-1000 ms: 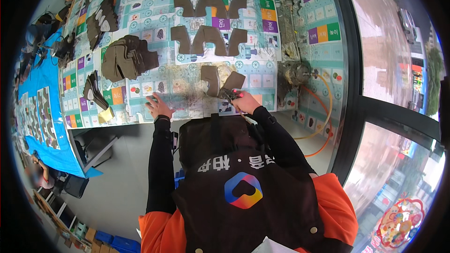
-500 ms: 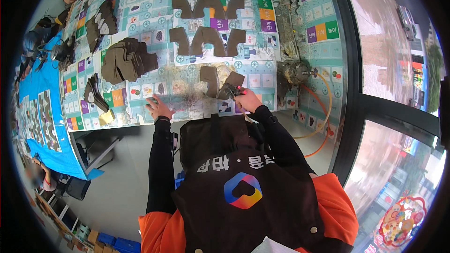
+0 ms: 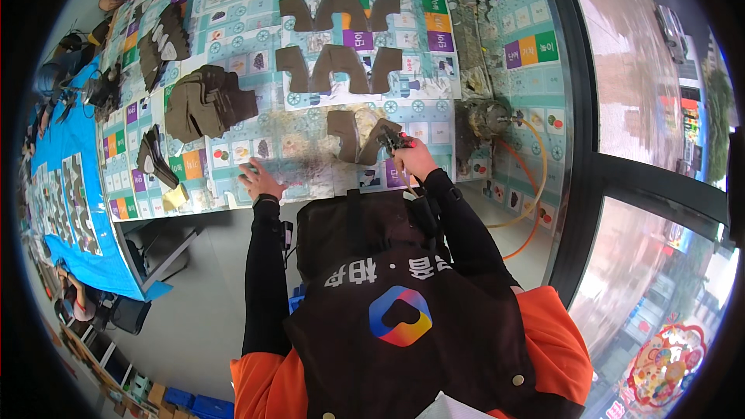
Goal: Assembling shoe upper components and using an air nozzle to clean or position them.
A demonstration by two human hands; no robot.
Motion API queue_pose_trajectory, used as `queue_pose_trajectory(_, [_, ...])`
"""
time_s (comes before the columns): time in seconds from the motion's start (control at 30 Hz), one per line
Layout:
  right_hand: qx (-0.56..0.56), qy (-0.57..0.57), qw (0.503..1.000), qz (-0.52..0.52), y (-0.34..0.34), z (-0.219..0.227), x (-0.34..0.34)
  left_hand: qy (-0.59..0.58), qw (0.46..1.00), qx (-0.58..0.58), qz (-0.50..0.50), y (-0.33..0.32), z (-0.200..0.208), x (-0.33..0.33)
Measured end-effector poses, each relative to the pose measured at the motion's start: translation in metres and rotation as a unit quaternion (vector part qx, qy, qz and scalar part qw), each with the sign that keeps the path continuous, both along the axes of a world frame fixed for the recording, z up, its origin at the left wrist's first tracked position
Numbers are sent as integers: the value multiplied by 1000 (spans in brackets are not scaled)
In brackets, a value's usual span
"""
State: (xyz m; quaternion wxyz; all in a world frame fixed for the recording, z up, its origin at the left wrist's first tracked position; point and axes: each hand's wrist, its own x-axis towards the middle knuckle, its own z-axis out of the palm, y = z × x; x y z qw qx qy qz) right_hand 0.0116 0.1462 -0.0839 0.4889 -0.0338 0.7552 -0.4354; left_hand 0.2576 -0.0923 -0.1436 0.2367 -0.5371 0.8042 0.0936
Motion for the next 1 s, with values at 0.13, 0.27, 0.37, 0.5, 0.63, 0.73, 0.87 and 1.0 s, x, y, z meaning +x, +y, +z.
queue_pose_trajectory(0.13, [5, -2, 1000, 4, 0, 6, -5, -4, 1000, 11, 5, 0, 2, -1])
queue_pose_trajectory(0.27, [-8, -6, 1000, -23, -1, 9, -9, -5, 1000, 6, 4, 1, 3, -1])
queue_pose_trajectory(0.37, [-17, -2, 999, -31, -2, 11, -11, -6, 1000, 6, 5, 0, 2, -1])
queue_pose_trajectory(0.5, [-24, -5, 998, -63, -2, 13, -15, -3, 1000, 6, 3, 0, 3, -1])
queue_pose_trajectory(0.63, [-27, -17, 996, -79, -4, 16, -18, -4, 1000, 7, 6, 1, 4, -2])
queue_pose_trajectory(0.73, [-28, -19, 994, -107, -4, 17, -19, -3, 1000, 7, 7, 1, 4, -1])
queue_pose_trajectory(0.87, [-27, 4, 993, -115, -1, 7, -21, -4, 1000, 11, 10, 2, 8, -4])
queue_pose_trajectory(1.0, [-10, -14, 998, -63, -2, 18, -23, -7, 1000, 12, 20, 2, 11, -6])
